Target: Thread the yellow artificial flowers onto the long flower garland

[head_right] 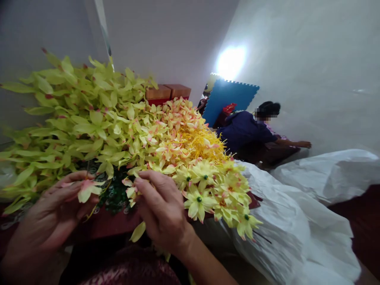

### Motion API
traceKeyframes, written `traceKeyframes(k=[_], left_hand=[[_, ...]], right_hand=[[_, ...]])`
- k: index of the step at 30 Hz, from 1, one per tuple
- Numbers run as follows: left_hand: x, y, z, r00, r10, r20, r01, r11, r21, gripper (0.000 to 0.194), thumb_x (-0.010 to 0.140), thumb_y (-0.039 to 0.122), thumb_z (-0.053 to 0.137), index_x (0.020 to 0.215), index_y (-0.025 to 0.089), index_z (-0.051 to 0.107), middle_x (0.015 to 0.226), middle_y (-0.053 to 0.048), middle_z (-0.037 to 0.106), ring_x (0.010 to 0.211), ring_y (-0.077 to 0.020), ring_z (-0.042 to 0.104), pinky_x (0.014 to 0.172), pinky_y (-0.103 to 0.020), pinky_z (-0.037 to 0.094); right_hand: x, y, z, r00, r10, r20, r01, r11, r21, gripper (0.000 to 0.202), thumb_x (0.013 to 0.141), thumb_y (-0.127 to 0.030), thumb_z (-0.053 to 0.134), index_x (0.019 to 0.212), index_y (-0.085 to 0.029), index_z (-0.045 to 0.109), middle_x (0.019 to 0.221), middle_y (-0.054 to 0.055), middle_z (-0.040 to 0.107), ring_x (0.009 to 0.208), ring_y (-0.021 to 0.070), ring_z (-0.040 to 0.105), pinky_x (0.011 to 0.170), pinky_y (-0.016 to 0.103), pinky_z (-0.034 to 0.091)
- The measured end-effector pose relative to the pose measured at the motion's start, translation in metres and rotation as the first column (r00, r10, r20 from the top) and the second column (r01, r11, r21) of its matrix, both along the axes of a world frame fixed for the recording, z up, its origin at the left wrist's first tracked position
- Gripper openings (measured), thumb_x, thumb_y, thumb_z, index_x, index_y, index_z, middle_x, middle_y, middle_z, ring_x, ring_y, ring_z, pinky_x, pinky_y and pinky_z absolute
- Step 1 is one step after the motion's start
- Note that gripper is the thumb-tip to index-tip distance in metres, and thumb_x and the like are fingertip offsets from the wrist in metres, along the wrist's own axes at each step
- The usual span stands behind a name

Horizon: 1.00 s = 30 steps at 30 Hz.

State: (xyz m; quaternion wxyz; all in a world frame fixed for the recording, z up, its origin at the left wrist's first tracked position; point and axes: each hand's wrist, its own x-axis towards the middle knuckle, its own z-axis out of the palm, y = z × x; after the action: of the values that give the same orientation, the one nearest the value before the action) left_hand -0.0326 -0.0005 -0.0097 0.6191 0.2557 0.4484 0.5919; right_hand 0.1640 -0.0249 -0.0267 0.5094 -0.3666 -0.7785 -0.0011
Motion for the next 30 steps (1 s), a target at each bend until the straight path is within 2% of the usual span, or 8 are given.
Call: traceKeyframes(k=[4,7,11,21,24,26,28,30], left_hand=[[-0.006,0.004,-0.004,0.998,0.057,-0.003,-0.057,0.998,0.003,0.022,0.061,-0.001,0.063,0.077,0.013,0.065,0.063,0.003,0.062,0.049,-0.0092,0.057,0.049,-0.019,0.054],[-0.008,0.006,-0.005,0.999,0.044,0.000,-0.044,0.999,-0.007,0.022,0.061,-0.001,0.063,0.079,0.013,0.065,0.064,0.002,0.063,0.051,-0.0105,0.058,0.049,-0.020,0.054],[-0.003,0.008,-0.002,1.000,0.010,-0.001,-0.010,1.000,0.008,0.024,0.063,-0.002,0.062,0.081,0.014,0.065,0.066,0.002,0.063,0.053,-0.0092,0.057,0.053,-0.019,0.055],[0.000,0.008,0.000,0.999,-0.051,0.016,0.050,0.999,0.016,0.014,0.078,0.023,0.058,0.076,0.012,0.066,0.068,-0.004,0.064,0.049,-0.0093,0.051,0.051,-0.022,0.053],[0.001,0.009,-0.001,0.995,-0.096,-0.040,0.098,0.994,0.050,0.009,0.075,0.021,0.061,0.076,0.012,0.066,0.064,-0.002,0.061,0.047,-0.0094,0.050,0.046,-0.021,0.050],[0.002,0.010,-0.005,0.989,-0.129,-0.075,0.133,0.990,0.050,0.008,0.072,0.018,0.064,0.077,0.013,0.066,0.060,-0.001,0.058,0.047,-0.0104,0.051,0.043,-0.019,0.046],[0.004,0.012,-0.010,0.984,-0.157,-0.088,0.161,0.986,0.036,0.011,0.068,0.017,0.067,0.078,0.014,0.066,0.058,0.000,0.056,0.046,-0.0106,0.051,0.039,-0.018,0.042],[0.006,0.013,-0.014,0.979,-0.180,-0.092,0.182,0.983,0.017,0.014,0.065,0.018,0.070,0.078,0.015,0.066,0.057,0.001,0.055,0.044,-0.0093,0.048,0.037,-0.017,0.039]], right_hand=[[0.024,-0.014,-0.017,0.988,0.001,0.151,-0.001,1.000,-0.005,0.036,0.085,-0.018,0.052,0.120,-0.016,0.050,0.105,0.014,0.062,0.100,0.0243,0.057,0.082,0.042,0.049],[0.027,-0.020,-0.036,0.947,0.001,0.320,0.028,0.996,-0.086,0.034,0.083,-0.030,0.057,0.114,-0.014,0.054,0.106,0.014,0.063,0.100,0.0254,0.055,0.082,0.042,0.047],[0.023,-0.023,-0.054,0.882,-0.031,0.469,0.132,0.974,-0.184,0.031,0.083,-0.030,0.058,0.109,-0.015,0.058,0.112,0.013,0.061,0.103,0.0260,0.052,0.082,0.041,0.044],[0.029,-0.023,-0.054,0.864,0.086,0.496,0.043,0.969,-0.244,0.020,0.088,-0.017,0.047,0.103,-0.017,0.060,0.108,0.008,0.064,0.104,0.0236,0.052,0.080,0.037,0.041],[0.031,-0.021,-0.054,0.916,0.146,0.373,-0.036,0.958,-0.286,0.017,0.088,-0.014,0.046,0.095,-0.019,0.061,0.102,0.007,0.065,0.099,0.0216,0.055,0.079,0.036,0.043],[0.032,-0.019,-0.052,0.977,0.133,0.165,-0.077,0.948,-0.308,0.019,0.088,-0.012,0.044,0.092,-0.019,0.062,0.099,0.007,0.066,0.096,0.0203,0.057,0.080,0.035,0.045],[0.030,-0.016,-0.047,0.995,0.031,-0.091,-0.061,0.934,-0.351,0.018,0.086,-0.013,0.047,0.090,-0.019,0.063,0.094,0.007,0.067,0.091,0.0189,0.060,0.078,0.032,0.048],[0.028,-0.011,-0.041,0.940,-0.147,-0.307,-0.017,0.881,-0.473,0.012,0.083,-0.017,0.053,0.081,-0.019,0.065,0.080,0.003,0.068,0.076,0.0162,0.062,0.068,0.026,0.049]])
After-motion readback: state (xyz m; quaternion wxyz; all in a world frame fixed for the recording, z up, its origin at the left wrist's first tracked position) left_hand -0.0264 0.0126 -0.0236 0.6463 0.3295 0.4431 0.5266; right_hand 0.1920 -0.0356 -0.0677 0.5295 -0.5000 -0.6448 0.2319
